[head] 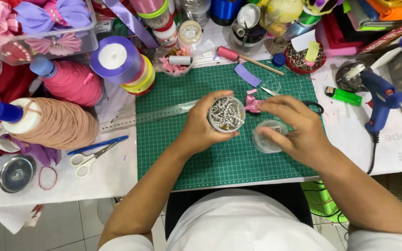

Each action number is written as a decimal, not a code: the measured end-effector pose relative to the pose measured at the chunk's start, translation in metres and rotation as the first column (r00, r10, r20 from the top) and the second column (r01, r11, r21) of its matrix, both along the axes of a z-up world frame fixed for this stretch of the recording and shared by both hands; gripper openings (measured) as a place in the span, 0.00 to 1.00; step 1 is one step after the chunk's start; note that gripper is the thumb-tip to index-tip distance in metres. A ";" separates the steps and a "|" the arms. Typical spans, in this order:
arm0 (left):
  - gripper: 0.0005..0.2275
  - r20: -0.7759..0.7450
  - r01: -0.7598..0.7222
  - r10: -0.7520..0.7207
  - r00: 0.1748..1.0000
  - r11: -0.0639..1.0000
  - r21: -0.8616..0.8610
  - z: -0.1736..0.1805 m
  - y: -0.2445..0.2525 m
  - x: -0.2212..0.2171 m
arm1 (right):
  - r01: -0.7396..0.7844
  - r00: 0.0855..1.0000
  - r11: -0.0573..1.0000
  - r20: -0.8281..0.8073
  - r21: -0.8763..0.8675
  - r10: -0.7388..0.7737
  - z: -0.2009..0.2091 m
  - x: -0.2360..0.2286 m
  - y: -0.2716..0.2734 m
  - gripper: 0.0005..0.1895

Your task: Assembling and decorating a pink ribbon bow by applying hot glue and attaching small silver charms.

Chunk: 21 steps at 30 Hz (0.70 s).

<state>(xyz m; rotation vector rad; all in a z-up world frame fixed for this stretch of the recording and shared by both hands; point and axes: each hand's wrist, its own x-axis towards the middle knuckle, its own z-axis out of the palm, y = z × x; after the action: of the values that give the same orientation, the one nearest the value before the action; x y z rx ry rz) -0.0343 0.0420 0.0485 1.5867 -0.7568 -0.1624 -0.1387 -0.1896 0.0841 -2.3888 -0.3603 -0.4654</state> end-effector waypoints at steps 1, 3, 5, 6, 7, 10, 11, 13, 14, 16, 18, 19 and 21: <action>0.37 0.001 -0.001 0.001 1.000 1.000 0.000 -0.001 -0.002 -0.002 | -0.001 1.000 1.000 0.001 0.000 0.001 0.008 0.004 0.008 0.27; 0.35 0.092 -0.017 0.015 0.996 1.000 0.018 -0.001 -0.006 -0.005 | -0.117 0.983 0.993 0.142 0.008 0.115 0.023 0.014 0.025 0.20; 0.35 0.136 -0.014 0.009 0.991 0.999 0.036 -0.002 -0.010 -0.006 | -0.113 0.979 0.989 0.157 -0.099 0.128 0.022 0.021 0.034 0.22; 0.34 0.177 -0.011 0.001 0.984 0.998 0.055 -0.002 -0.012 -0.006 | -0.106 0.976 0.973 0.168 -0.203 0.142 0.021 0.025 0.039 0.24; 0.34 0.179 -0.011 0.001 0.984 0.998 0.057 -0.004 -0.013 -0.006 | -0.106 0.975 0.974 0.170 -0.202 0.141 0.017 0.028 0.040 0.24; 0.34 0.231 -0.033 0.015 0.973 0.997 0.075 -0.006 -0.016 -0.003 | -0.049 0.974 0.950 0.197 -0.309 0.114 0.007 0.037 0.038 0.12; 0.33 0.217 -0.043 0.027 0.976 0.997 0.071 -0.005 -0.016 -0.002 | -0.057 0.976 0.969 0.189 -0.240 0.104 0.005 0.041 0.036 0.09; 0.33 0.203 -0.053 0.039 0.978 0.997 0.064 0.000 -0.016 0.001 | -0.064 0.979 0.983 0.181 -0.172 0.095 0.010 0.048 0.032 0.08; 0.34 0.164 -0.024 0.017 0.986 0.999 0.042 0.003 -0.016 0.002 | -0.070 0.989 0.997 0.135 0.027 0.066 0.018 0.050 0.032 0.09; 0.34 0.125 0.002 -0.004 0.992 1.000 0.018 0.007 -0.017 0.003 | -0.065 0.995 0.972 0.083 0.225 0.047 0.023 0.054 0.029 0.11; 0.34 0.057 0.015 -0.014 0.998 1.000 -0.021 0.008 -0.018 0.002 | -0.019 1.000 0.854 -0.011 0.520 0.029 0.019 0.059 0.024 0.09; 0.34 0.057 0.014 -0.013 0.998 1.000 -0.021 0.008 -0.018 0.002 | -0.020 0.999 0.854 -0.011 0.521 0.030 0.014 0.062 0.023 0.09; 0.34 0.032 0.024 -0.023 0.999 0.999 -0.028 0.010 -0.018 0.003 | 0.070 0.991 0.531 -0.118 0.844 0.058 0.004 0.067 0.019 0.07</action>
<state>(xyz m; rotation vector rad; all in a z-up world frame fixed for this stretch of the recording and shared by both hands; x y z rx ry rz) -0.0311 0.0241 0.0584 1.5572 -0.7996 -0.1438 -0.0720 -0.1707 0.0880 -1.4221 -0.0196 -0.3579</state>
